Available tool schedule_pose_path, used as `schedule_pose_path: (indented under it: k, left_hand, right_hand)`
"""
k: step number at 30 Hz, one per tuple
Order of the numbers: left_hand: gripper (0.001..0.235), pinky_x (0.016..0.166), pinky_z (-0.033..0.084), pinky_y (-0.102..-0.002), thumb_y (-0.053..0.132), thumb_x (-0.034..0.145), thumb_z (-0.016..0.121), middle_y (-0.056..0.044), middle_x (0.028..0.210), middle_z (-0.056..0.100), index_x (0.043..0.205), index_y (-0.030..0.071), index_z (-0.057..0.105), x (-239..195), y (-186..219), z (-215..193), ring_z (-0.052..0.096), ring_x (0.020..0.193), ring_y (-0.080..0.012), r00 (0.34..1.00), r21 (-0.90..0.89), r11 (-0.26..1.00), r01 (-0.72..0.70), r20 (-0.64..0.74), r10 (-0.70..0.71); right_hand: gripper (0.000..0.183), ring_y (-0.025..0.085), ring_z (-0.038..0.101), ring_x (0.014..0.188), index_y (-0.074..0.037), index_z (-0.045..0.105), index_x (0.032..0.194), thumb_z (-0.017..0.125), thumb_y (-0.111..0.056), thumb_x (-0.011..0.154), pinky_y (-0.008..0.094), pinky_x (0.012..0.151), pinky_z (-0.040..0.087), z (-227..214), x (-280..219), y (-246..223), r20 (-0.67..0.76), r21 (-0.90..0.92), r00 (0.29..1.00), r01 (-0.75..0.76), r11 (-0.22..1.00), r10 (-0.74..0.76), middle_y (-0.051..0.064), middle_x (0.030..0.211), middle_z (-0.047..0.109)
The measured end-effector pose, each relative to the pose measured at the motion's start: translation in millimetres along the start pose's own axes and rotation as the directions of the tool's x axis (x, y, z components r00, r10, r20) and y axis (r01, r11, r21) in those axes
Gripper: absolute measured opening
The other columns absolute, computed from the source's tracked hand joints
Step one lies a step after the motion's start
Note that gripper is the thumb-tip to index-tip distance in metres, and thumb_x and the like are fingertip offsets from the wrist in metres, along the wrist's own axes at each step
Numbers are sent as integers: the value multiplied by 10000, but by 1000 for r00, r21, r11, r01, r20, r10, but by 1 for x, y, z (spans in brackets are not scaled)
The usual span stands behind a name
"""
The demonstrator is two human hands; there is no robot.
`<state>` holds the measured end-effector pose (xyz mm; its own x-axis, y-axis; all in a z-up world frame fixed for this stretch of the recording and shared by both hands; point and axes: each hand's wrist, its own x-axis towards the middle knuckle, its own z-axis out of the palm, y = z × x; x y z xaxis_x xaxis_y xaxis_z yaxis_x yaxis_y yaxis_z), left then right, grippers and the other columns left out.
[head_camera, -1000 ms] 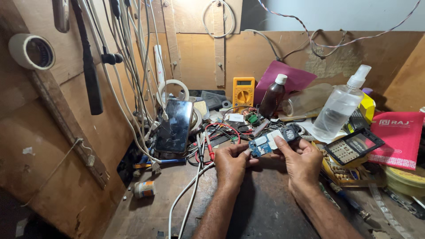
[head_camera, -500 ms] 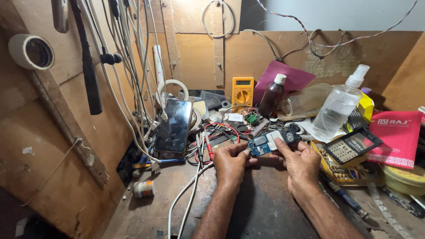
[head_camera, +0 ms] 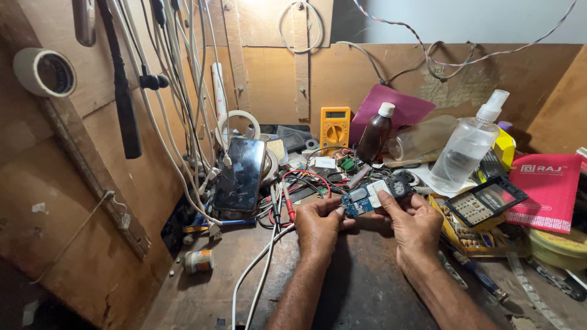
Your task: The person uses a hot air gun to heat a small circuit board, then applies liquid from a squeeze bottle onto the board and scrubs it with a toothbrush. The person handles the board and tools throughout the clip.
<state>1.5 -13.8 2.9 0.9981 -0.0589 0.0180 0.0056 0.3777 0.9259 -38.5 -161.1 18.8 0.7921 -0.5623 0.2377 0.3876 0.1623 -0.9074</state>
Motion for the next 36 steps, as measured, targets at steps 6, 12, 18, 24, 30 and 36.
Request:
schedule_pose_path:
  k: [6,12,18,24,30,36]
  left_hand:
    - [269,543,640,-296,-62,887,637,-210,954,770,1141,-129,691,-2,2,0,760,646,-223,1000,43,999,-7,-8,7]
    - [265,549,638,-283,-58,890,636,-214,950,773,1136,-128,704,-4,4,0,757,647,-213,1000,60,998,-10,-8,11]
    - [315,646,649,-328,-14,895,659,-201,1031,753,1200,-89,677,-13,18,1,761,797,-251,993,213,970,-114,-3,117]
    - [536,854,600,-368,-13,811,773,-226,1252,659,1321,-62,619,-37,32,1,694,1103,-314,744,481,578,-660,307,594]
    - [533,791,635,-360,2,802,760,-178,1165,711,1319,9,632,-37,33,3,739,1017,-290,776,502,596,-626,321,544]
    - [628,771,575,-400,80,799,788,-220,997,738,1386,7,579,-37,34,0,743,861,-317,832,636,554,-537,287,475]
  right_hand:
    - [131,160,706,672,22,707,958,785,-42,874,304,591,609,5,-8,-7,26,-31,995,96,995,-95,97,874,753]
    - [128,149,707,667,16,711,957,780,-47,869,301,588,617,9,-12,-13,17,-72,995,96,993,-96,93,867,756]
    - [143,165,707,661,37,701,959,789,-36,872,324,585,621,6,-10,-10,-9,-26,999,46,999,-46,118,858,745]
    - [171,166,720,669,5,701,1010,771,-54,867,313,578,613,3,-4,-7,24,46,999,-32,998,31,89,879,758]
    - [288,193,719,622,44,659,1083,766,-120,873,317,548,597,-1,2,-3,70,-27,990,-124,992,126,115,841,762]
    - [560,191,701,712,22,568,1285,818,-232,853,320,631,561,-1,-5,-26,-7,-582,984,143,800,-181,119,885,756]
